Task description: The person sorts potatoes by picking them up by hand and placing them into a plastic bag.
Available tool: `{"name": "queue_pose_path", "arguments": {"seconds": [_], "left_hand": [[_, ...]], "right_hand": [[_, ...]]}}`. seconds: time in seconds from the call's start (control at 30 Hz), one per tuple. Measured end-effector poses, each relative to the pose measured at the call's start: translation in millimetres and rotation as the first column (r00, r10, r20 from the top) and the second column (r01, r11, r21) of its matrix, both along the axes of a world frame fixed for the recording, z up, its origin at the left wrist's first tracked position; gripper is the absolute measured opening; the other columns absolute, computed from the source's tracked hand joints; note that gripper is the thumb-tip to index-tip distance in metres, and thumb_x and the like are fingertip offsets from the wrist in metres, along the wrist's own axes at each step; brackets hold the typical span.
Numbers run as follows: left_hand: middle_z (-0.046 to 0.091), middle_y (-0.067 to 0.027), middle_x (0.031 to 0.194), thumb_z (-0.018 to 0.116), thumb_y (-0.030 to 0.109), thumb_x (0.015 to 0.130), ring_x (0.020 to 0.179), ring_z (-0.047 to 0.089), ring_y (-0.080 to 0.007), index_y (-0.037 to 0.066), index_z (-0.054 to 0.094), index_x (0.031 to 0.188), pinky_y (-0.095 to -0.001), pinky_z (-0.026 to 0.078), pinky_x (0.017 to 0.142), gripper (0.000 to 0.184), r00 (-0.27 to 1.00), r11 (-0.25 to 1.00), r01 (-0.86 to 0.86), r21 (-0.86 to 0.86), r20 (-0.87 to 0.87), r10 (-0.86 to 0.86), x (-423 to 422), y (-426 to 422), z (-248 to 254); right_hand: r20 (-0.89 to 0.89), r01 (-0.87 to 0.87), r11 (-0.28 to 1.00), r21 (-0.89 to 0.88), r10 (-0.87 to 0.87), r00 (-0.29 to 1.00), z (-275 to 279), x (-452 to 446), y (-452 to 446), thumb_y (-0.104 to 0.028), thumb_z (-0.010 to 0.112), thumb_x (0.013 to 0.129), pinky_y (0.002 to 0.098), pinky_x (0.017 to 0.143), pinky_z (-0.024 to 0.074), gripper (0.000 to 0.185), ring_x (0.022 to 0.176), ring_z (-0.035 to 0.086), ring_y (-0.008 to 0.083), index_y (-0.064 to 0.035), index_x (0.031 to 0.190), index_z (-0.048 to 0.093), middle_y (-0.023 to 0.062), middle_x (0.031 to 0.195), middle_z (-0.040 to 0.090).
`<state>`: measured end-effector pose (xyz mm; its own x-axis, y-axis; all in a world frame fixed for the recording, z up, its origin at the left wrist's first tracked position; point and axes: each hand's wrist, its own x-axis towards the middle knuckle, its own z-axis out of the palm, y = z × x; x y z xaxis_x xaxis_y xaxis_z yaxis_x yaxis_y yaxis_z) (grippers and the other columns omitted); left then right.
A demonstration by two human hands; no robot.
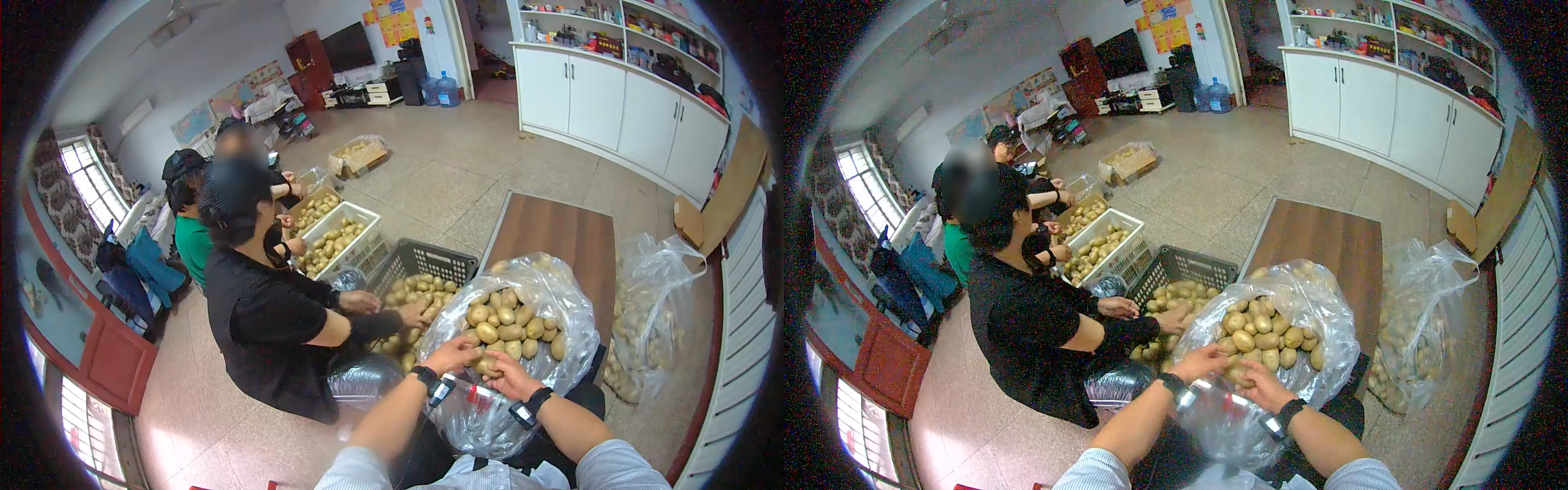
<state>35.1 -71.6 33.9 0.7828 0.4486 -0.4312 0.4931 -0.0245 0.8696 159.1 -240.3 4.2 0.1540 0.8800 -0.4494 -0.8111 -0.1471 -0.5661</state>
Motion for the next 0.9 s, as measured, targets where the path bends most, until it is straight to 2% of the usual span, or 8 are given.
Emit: {"name": "queue_pose_path", "arguments": {"seconds": [0.1,0.23,0.33,0.4,0.57,0.63,0.83,0.9], "left_hand": [[0.064,-0.0068,0.100,0.068,0.037,0.083,0.084,0.062,-0.0145,0.006,0.056,0.120,-0.0294,0.052,0.066,0.050,0.997,0.998,0.055,-0.027,0.051,-0.054,2,-4,4],[0.064,-0.0079,0.097,0.069,0.038,0.083,0.079,0.064,-0.0156,0.007,0.055,0.123,-0.0286,0.052,0.060,0.052,0.982,0.982,0.189,-0.009,0.034,-0.188,5,2,-8],[0.065,-0.0069,0.093,0.068,0.037,0.083,0.072,0.063,-0.0145,0.007,0.055,0.122,-0.0272,0.052,0.058,0.051,0.981,0.982,0.186,-0.029,0.066,-0.184,5,5,-17],[0.064,-0.0052,0.096,0.067,0.035,0.085,0.078,0.062,-0.0133,0.007,0.055,0.122,-0.0274,0.051,0.064,0.048,0.982,0.980,0.191,-0.056,0.028,-0.189,2,0,6],[0.064,-0.0046,0.096,0.065,0.034,0.086,0.077,0.062,-0.0125,0.006,0.054,0.120,-0.0275,0.051,0.065,0.045,0.976,0.972,0.208,-0.106,-0.036,-0.213,2,-4,20],[0.064,-0.0073,0.084,0.069,0.037,0.083,0.058,0.057,-0.0102,0.004,0.053,0.118,-0.0248,0.048,0.049,0.051,0.977,0.976,0.213,-0.050,-0.018,-0.214,2,-7,20],[0.065,-0.0074,0.082,0.068,0.034,0.084,0.056,0.059,-0.0106,0.003,0.052,0.119,-0.0228,0.047,0.045,0.050,0.988,0.985,0.151,-0.080,-0.019,-0.153,2,-7,27],[0.065,-0.0078,0.083,0.069,0.033,0.083,0.057,0.061,-0.0118,0.003,0.052,0.119,-0.0237,0.048,0.045,0.050,0.994,0.991,0.104,-0.083,-0.008,-0.105,0,-7,38]], "right_hand": [[-0.023,-0.076,0.987,0.141,0.080,0.997,-4,6,2,-0.005,0.052,0.087,0.0309,0.066,0.0474,0.043,0.075,0.056,0.0202,-0.0102,0.130,0.045,0.0097,0.104,0.056],[0.050,-0.120,0.982,0.148,0.114,0.992,8,5,3,-0.012,0.053,0.092,0.0309,0.063,0.0468,0.031,0.069,0.055,0.0185,-0.0074,0.123,0.049,0.0084,0.098,0.057],[0.166,-0.153,0.984,0.096,0.136,0.977,3,4,4,-0.027,0.048,0.098,0.0290,0.057,0.0450,0.026,0.063,0.054,0.0164,-0.0062,0.113,0.052,0.0068,0.086,0.059],[0.227,-0.162,0.984,0.076,0.141,0.964,14,1,5,-0.040,0.040,0.100,0.0265,0.052,0.0418,0.036,0.056,0.052,0.0150,-0.0068,0.104,0.054,0.0050,0.074,0.057],[0.353,-0.210,0.978,-0.005,0.198,0.915,-5,6,12,-0.045,0.031,0.101,0.0209,0.045,0.0358,0.042,0.052,0.046,0.0090,-0.0106,0.100,0.054,-0.0004,0.069,0.052],[0.392,-0.214,0.976,-0.031,0.209,0.896,-4,6,12,-0.047,0.030,0.101,0.0214,0.042,0.0338,0.043,0.048,0.044,0.0089,-0.0110,0.097,0.054,-0.0014,0.064,0.050],[0.521,-0.209,0.974,-0.081,0.220,0.824,-11,8,12,-0.048,0.032,0.099,0.0233,0.040,0.0327,0.045,0.047,0.044,0.0096,-0.0098,0.091,0.054,-0.0001,0.062,0.049],[0.647,-0.035,0.998,-0.043,0.055,0.760,-20,5,15,-0.042,0.033,0.101,0.0266,0.044,0.0380,0.041,0.046,0.049,0.0135,-0.0088,0.098,0.057,0.0029,0.065,0.055]]}}
